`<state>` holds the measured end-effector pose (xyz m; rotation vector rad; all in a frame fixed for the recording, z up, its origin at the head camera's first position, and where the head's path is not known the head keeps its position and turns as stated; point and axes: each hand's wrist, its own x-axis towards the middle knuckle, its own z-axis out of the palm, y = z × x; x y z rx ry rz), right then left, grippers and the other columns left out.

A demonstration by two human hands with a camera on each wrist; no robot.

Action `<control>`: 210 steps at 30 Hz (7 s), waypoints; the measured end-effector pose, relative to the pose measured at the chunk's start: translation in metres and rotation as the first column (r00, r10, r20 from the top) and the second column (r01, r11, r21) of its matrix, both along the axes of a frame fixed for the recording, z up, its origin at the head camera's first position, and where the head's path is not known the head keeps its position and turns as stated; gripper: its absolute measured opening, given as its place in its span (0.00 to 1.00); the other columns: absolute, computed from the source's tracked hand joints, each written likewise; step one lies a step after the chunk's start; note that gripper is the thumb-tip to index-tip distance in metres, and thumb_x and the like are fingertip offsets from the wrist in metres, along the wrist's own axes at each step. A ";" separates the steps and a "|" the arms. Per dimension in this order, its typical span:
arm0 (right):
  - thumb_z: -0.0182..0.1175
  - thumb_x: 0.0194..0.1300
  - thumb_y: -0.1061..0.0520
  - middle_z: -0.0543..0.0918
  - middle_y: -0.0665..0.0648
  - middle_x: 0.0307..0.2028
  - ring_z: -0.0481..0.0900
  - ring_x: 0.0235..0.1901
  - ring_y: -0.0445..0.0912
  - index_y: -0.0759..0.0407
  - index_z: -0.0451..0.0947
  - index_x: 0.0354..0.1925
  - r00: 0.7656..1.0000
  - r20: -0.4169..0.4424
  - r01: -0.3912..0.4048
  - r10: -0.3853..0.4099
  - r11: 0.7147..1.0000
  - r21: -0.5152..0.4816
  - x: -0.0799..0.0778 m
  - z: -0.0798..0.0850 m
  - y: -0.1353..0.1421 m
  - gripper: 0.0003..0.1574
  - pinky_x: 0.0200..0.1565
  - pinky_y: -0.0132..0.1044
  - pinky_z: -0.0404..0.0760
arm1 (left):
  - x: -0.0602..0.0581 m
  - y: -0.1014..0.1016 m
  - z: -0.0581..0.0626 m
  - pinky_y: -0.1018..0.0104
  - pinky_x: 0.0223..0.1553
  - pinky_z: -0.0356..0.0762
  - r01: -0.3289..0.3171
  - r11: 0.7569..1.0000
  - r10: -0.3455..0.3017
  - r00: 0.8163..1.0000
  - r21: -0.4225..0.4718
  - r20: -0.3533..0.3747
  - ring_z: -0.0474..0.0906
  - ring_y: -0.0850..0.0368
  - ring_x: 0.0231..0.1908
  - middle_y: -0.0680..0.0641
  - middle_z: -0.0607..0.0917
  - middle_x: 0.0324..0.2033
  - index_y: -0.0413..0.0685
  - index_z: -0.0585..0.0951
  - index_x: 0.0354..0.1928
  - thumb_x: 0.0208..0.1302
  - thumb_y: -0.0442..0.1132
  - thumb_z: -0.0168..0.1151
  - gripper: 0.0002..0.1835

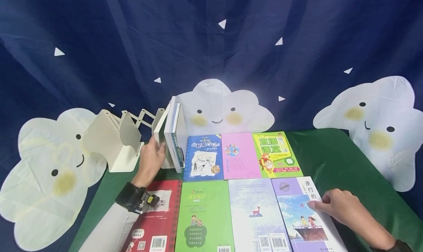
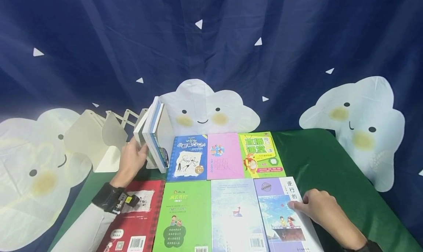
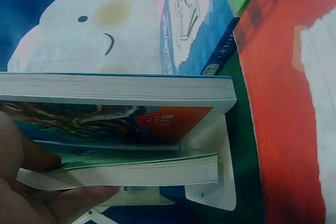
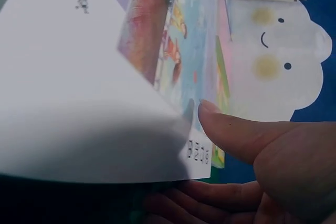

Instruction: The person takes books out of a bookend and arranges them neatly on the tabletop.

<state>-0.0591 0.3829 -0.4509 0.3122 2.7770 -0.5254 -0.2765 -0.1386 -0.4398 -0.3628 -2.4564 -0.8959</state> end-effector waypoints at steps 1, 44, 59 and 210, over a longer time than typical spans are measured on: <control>0.64 0.50 0.29 0.74 0.50 0.17 0.70 0.19 0.44 0.59 0.80 0.26 1.000 -0.011 -0.002 0.002 1.000 0.004 -0.001 0.001 0.000 0.33 0.22 0.37 0.66 | 0.002 -0.001 0.001 0.55 0.18 0.68 -0.001 1.000 0.001 1.000 0.001 -0.005 0.72 0.49 0.18 0.43 0.77 0.16 0.39 0.73 0.41 0.62 0.33 0.59 0.08; 0.67 0.47 0.28 0.85 0.54 0.31 0.79 0.25 0.39 0.62 0.79 0.44 0.882 -0.459 -0.125 0.106 0.992 -0.012 -0.006 0.039 -0.061 0.42 0.24 0.37 0.75 | 0.139 -0.035 0.103 0.79 0.21 0.76 0.154 0.984 -0.138 0.976 0.086 -0.166 0.80 0.66 0.26 0.37 0.86 0.33 0.42 0.78 0.50 0.51 0.26 0.68 0.22; 0.70 0.46 0.33 0.84 0.51 0.43 0.82 0.34 0.40 0.54 0.74 0.51 0.772 -0.600 -0.316 0.211 0.946 -0.075 -0.002 0.044 -0.102 0.41 0.34 0.39 0.83 | 0.148 0.012 0.090 0.70 0.24 0.82 0.445 0.861 -0.465 0.885 0.244 0.025 0.83 0.56 0.31 0.43 0.86 0.39 0.51 0.77 0.53 0.57 0.28 0.64 0.21; 0.57 0.67 0.46 0.71 0.66 0.29 0.70 0.27 0.57 0.72 0.73 0.37 0.947 -0.300 0.147 -0.114 0.985 0.092 -0.141 -0.019 0.102 0.26 0.23 0.48 0.68 | 0.122 0.043 0.045 0.66 0.49 0.77 0.395 0.820 -0.529 0.801 0.415 0.282 0.78 0.59 0.49 0.51 0.83 0.49 0.57 0.76 0.56 0.61 0.45 0.65 0.21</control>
